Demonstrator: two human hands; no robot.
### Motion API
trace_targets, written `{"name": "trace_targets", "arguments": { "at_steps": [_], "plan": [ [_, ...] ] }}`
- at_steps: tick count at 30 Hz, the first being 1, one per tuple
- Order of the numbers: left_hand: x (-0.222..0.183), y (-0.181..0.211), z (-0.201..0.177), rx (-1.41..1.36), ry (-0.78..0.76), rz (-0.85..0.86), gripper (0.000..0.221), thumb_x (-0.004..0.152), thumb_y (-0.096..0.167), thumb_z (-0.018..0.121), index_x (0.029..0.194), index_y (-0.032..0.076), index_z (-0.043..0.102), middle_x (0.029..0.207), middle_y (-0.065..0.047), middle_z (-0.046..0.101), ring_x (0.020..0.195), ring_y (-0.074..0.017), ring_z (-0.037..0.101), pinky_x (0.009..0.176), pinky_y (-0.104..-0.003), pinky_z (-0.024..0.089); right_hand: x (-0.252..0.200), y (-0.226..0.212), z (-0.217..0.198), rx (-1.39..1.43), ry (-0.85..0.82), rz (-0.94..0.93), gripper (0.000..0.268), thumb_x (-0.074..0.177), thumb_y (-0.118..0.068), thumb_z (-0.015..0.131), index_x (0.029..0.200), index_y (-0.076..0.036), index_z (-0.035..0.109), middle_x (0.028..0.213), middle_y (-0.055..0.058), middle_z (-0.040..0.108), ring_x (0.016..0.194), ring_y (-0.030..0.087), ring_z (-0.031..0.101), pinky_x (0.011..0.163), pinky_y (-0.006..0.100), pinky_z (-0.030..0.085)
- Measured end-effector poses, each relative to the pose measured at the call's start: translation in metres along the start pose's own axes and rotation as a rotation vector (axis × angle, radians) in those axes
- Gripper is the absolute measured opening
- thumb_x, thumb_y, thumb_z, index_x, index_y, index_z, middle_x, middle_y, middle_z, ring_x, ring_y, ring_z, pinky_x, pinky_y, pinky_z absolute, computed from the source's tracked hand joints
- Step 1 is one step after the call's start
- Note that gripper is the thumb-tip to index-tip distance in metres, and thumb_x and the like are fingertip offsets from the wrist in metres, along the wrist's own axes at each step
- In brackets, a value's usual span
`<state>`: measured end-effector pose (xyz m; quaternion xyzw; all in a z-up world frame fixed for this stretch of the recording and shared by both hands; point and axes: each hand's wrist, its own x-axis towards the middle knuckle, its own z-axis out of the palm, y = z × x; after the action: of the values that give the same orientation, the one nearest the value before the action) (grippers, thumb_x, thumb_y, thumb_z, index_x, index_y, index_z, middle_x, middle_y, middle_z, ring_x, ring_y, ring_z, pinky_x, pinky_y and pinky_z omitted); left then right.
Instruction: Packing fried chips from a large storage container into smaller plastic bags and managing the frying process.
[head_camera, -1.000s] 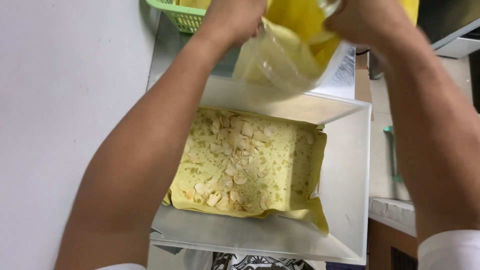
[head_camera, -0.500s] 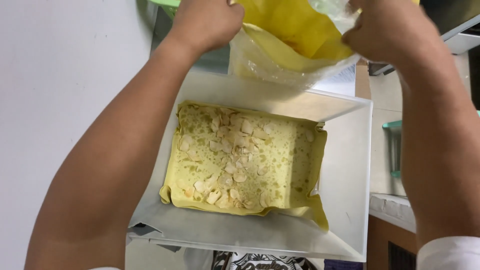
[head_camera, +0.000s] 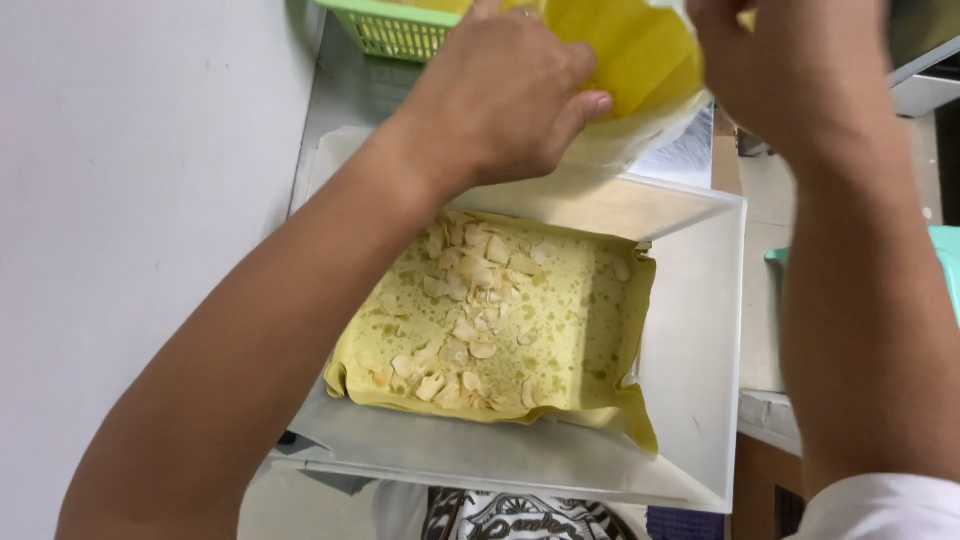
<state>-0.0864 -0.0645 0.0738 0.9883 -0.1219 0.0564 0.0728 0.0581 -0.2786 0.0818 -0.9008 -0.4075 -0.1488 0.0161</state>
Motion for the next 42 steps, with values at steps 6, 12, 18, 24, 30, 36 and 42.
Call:
{"name": "trace_targets", "arguments": {
  "at_steps": [6, 12, 18, 24, 30, 36, 42],
  "plan": [
    [-0.07, -0.023, 0.04, -0.322, 0.584, 0.095, 0.02, 0.109, 0.015, 0.061, 0.101, 0.008, 0.078, 0.092, -0.006, 0.08, 0.083, -0.02, 0.072, 0.103, -0.051, 0.044, -0.068, -0.064, -0.027, 0.654, -0.785, 0.195, 0.031, 0.091, -0.028, 0.069, 0.118, -0.016, 0.08, 0.078, 0.001, 0.083, 0.07, 0.013, 0.072, 0.069, 0.029, 0.057],
    [-0.129, -0.053, 0.187, -0.557, 0.259, -0.586, 0.024, 0.096, 0.028, 0.066, 0.114, 0.012, 0.07, 0.1, -0.014, 0.076, 0.099, -0.0381, 0.072, 0.087, -0.054, 0.055, -0.14, -0.011, 0.25, 0.313, -1.009, 0.362, 0.054, 0.093, -0.045, 0.066, 0.135, -0.012, 0.069, 0.118, 0.026, 0.074, 0.114, 0.045, 0.07, 0.094, 0.054, 0.057],
    [-0.163, -0.068, 0.286, -0.812, -0.128, -1.136, 0.072, 0.1, 0.04, 0.059, 0.157, 0.001, 0.038, 0.153, -0.026, 0.044, 0.141, -0.0405, 0.046, 0.114, -0.054, 0.044, -0.207, -0.044, 0.321, 0.021, -0.737, 0.415, 0.041, 0.101, -0.016, 0.049, 0.128, 0.012, 0.059, 0.111, 0.032, 0.068, 0.097, 0.048, 0.074, 0.078, 0.053, 0.063],
    [-0.149, -0.052, 0.32, -0.732, -0.237, -1.243, 0.077, 0.095, 0.051, 0.06, 0.153, 0.002, 0.045, 0.147, -0.027, 0.052, 0.138, -0.0444, 0.051, 0.112, -0.056, 0.046, -0.184, -0.134, 0.306, 0.251, -0.805, 0.437, 0.07, 0.102, -0.05, 0.049, 0.148, 0.003, 0.045, 0.135, 0.04, 0.046, 0.114, 0.059, 0.062, 0.09, 0.062, 0.055],
    [-0.129, -0.056, 0.286, -0.822, 0.029, -1.179, 0.06, 0.1, 0.026, 0.058, 0.149, -0.006, 0.046, 0.145, -0.033, 0.053, 0.137, -0.0482, 0.05, 0.115, -0.058, 0.044, -0.141, -0.141, 0.316, 0.525, -0.534, 0.309, 0.045, 0.101, -0.031, 0.06, 0.137, -0.005, 0.061, 0.12, 0.021, 0.065, 0.115, 0.044, 0.064, 0.086, 0.054, 0.059],
    [-0.112, -0.057, 0.296, -0.993, -0.056, -1.168, 0.071, 0.097, 0.053, 0.057, 0.148, 0.004, 0.047, 0.142, -0.022, 0.056, 0.136, -0.0411, 0.053, 0.114, -0.057, 0.042, -0.124, -0.176, 0.327, 0.65, -0.498, 0.11, 0.056, 0.095, -0.036, 0.066, 0.145, -0.014, 0.055, 0.132, 0.024, 0.059, 0.125, 0.053, 0.056, 0.101, 0.06, 0.05],
    [-0.125, -0.062, 0.287, -0.883, -0.327, -0.897, 0.059, 0.104, 0.046, 0.037, 0.132, 0.003, 0.066, 0.121, -0.023, 0.072, 0.115, -0.0445, 0.068, 0.096, -0.057, 0.054, -0.118, -0.187, 0.285, 0.741, -0.887, -0.065, 0.048, 0.094, -0.03, 0.063, 0.139, -0.012, 0.063, 0.124, 0.025, 0.068, 0.119, 0.051, 0.063, 0.1, 0.059, 0.053]
  ]
}}
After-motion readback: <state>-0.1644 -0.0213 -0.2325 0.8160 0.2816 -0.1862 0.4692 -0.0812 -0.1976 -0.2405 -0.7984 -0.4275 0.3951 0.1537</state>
